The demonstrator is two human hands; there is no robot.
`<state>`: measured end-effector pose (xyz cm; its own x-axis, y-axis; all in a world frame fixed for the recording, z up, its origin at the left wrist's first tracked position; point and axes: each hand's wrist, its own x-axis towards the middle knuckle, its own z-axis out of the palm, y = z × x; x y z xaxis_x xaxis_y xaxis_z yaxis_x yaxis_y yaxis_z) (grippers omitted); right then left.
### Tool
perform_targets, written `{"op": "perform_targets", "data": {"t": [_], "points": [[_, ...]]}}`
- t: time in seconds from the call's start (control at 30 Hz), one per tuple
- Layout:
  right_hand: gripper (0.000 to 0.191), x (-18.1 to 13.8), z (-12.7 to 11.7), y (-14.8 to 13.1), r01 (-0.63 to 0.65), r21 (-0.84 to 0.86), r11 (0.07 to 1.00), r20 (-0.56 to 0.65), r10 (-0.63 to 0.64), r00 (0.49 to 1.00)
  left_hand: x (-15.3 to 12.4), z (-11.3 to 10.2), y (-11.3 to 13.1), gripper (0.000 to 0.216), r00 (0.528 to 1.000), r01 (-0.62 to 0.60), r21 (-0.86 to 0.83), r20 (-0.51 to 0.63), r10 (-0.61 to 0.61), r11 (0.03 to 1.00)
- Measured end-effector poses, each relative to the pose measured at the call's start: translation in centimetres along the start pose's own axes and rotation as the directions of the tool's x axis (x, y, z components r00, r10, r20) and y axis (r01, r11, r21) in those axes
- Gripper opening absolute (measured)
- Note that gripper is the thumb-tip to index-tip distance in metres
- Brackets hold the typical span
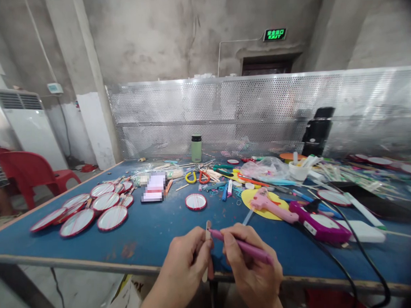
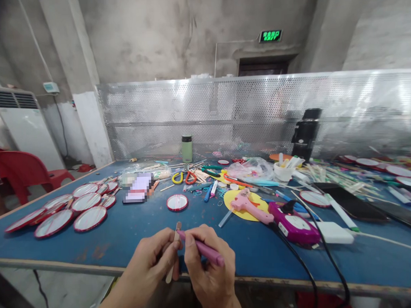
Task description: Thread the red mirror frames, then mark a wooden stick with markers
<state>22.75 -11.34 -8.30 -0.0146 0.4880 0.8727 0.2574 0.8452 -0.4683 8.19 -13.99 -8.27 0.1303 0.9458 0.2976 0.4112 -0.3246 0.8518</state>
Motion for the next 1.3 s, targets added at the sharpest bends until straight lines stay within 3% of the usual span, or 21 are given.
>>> {"op": "perform_targets", "data": {"t": [1.3], "points": [[0.018, -0.19, -0.07, 0.08, -0.022, 0.000, 1.000, -0.012, 0.022, 1.000, 0.14, 0.00, -0.09, 0.033, 0.999, -0.032, -0.024, -0.001, 0.032, 0.999]]}}
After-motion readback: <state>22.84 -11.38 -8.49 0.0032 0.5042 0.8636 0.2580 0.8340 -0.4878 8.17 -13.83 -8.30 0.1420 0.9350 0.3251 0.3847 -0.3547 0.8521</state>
